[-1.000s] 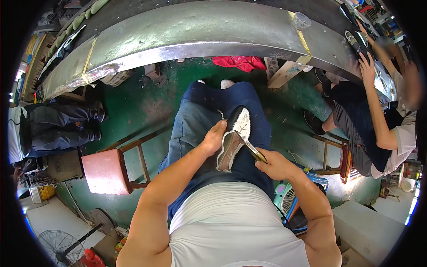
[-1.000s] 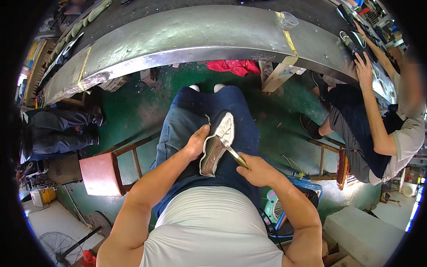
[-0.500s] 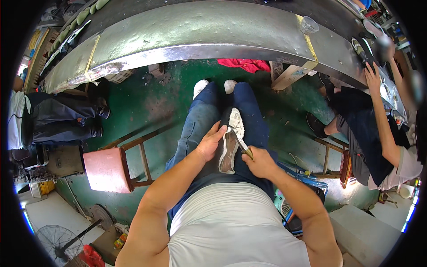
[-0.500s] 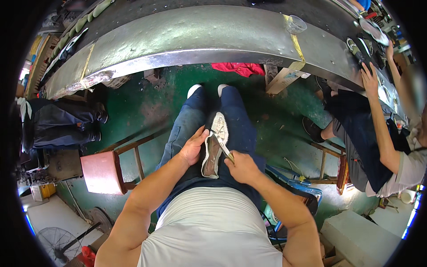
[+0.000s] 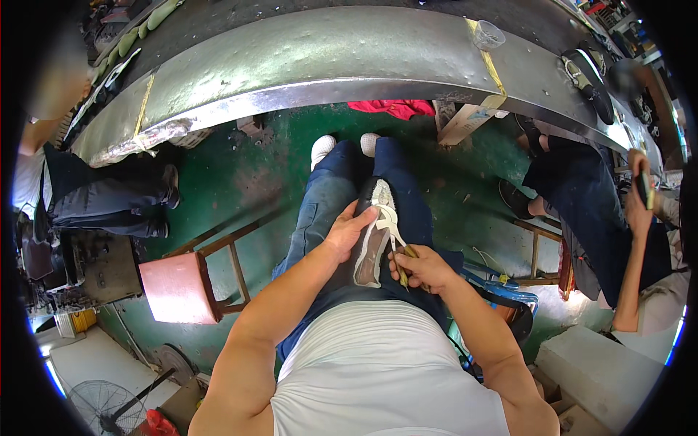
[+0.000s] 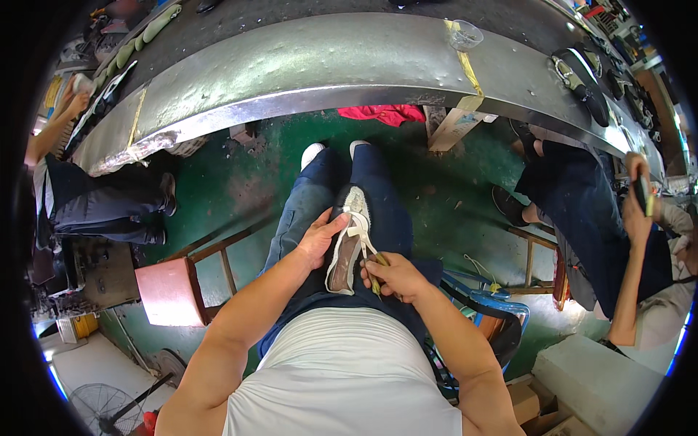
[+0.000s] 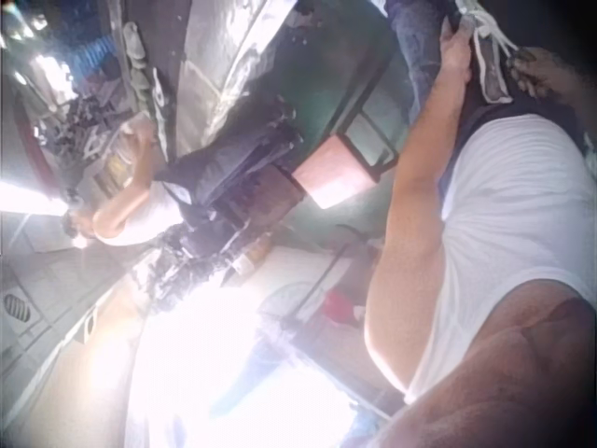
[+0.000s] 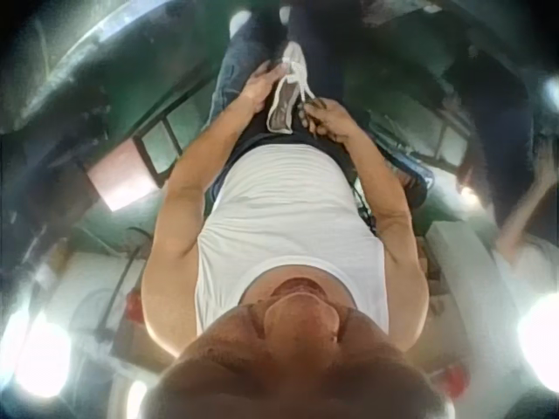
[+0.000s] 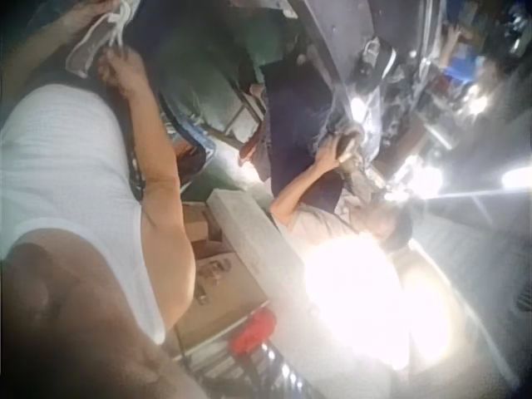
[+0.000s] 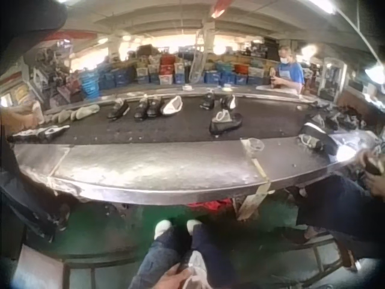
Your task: A worker at a shoe factory uses a tool to stitch or pull leather components over a shoe last while sitting at a conveyor belt.
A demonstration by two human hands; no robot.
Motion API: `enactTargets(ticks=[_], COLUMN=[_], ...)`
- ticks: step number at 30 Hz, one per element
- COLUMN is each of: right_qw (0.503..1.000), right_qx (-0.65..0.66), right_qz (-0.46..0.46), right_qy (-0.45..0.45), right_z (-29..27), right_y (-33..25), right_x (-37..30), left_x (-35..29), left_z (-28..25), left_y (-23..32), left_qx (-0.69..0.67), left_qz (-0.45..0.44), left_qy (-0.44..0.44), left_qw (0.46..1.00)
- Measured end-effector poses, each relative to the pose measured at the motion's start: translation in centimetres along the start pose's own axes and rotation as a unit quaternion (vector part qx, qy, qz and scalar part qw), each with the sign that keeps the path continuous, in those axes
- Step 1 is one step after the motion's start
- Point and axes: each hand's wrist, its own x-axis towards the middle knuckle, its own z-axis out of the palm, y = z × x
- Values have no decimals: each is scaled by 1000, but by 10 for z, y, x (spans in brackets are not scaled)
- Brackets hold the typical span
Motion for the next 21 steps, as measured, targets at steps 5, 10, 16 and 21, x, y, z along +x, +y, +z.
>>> enactTargets(ticks=[5, 10, 16, 21], right_qw=[992, 977, 811, 862], right_qx=[41, -212, -570, -466], right_qz=[67, 1, -109, -184], right_qy=[-103, 28, 73, 78], right_z=[-34, -22, -4, 6], right_y=[-30, -75, -97, -108], right_x=[-19, -38, 20, 12], left_x=[4, 8, -1, 16], left_z=[0, 5, 21, 2], left_y=[7, 9, 18, -1], left_qx=[29, 78, 202, 214], left_qz=[-6, -9, 11, 6], left_qy=[7, 51, 139, 132], left_qw=[1000, 996, 969, 968])
